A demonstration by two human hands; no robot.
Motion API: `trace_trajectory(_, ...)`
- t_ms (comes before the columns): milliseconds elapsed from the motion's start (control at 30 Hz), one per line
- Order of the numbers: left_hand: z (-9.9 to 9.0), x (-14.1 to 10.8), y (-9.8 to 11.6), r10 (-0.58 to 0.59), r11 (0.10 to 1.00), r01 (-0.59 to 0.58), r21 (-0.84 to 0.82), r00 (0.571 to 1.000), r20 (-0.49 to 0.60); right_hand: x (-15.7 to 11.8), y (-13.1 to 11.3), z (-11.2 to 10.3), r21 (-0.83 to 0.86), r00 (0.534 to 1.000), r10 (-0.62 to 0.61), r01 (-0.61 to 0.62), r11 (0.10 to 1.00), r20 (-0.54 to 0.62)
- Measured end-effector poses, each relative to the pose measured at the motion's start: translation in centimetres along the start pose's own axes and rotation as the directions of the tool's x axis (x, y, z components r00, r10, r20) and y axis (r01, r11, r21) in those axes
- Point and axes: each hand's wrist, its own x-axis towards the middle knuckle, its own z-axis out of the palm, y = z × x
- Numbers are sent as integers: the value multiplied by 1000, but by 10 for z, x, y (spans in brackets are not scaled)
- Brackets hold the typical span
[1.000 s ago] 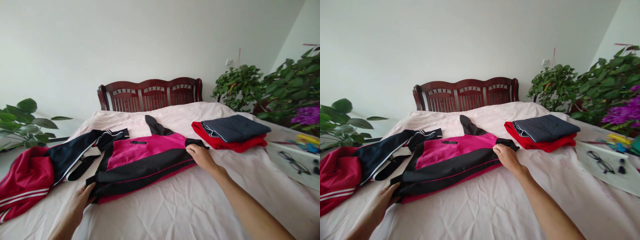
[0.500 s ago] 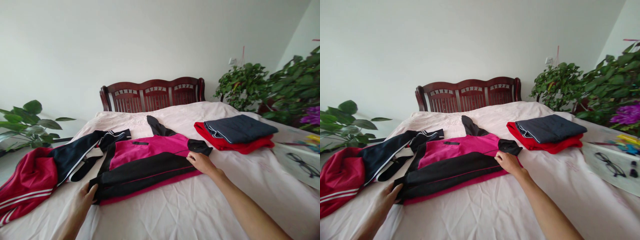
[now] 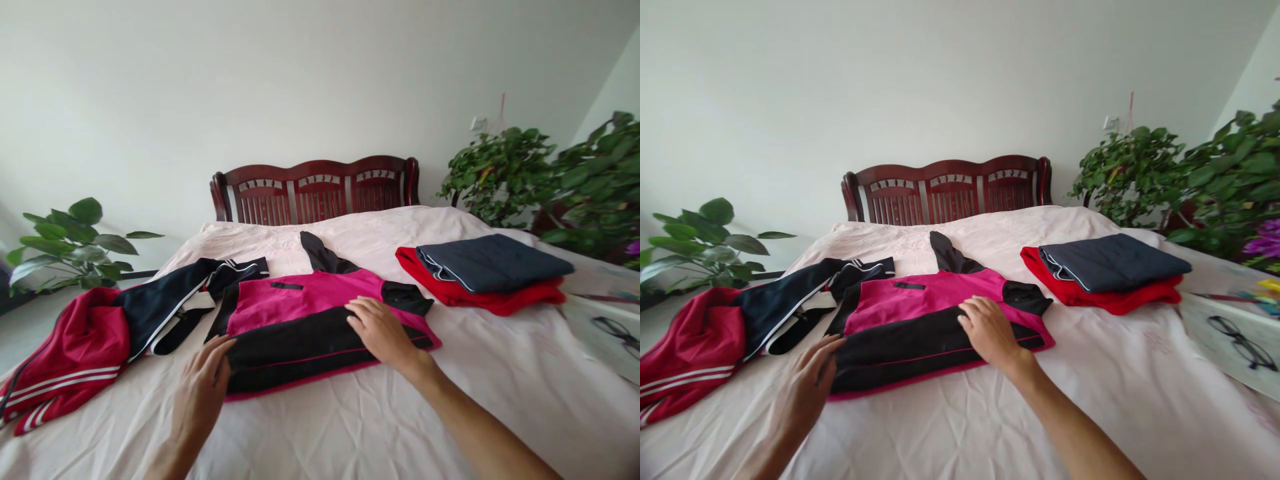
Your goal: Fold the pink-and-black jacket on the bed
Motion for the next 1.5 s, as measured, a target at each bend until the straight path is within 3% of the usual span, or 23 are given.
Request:
trace_trajectory(100,23,5,21,199,979,-203,35,975,102,10,-46,22,20,990,-133,132,991,52)
trace_trajectory(167,37,6,26,253,956,-276,97,947,200,12,-56,44,19,982,-140,139,990,128)
trace_trajectory(267,49,2,20,284,926,-343,157,908,307,6,-44,74,-5,964,-57,61,998,259)
trace_trajectory(367,47,-5,5,271,917,-350,192,899,344,-5,-20,90,-42,961,-8,20,999,276)
trace_trajectory(533,36,-9,-10,121,953,-214,215,918,377,-16,3,85,-117,958,90,-60,991,273)
trace_trajectory(700,31,-6,-7,57,974,-141,178,911,409,-19,8,80,-139,957,132,-99,985,258)
trace_trajectory(1067,42,-11,-14,62,976,-130,178,937,345,-24,18,92,-130,973,140,-117,985,184)
trace_trajectory(1500,41,-10,-14,75,981,-132,144,935,347,-21,15,87,-114,965,158,-137,984,209)
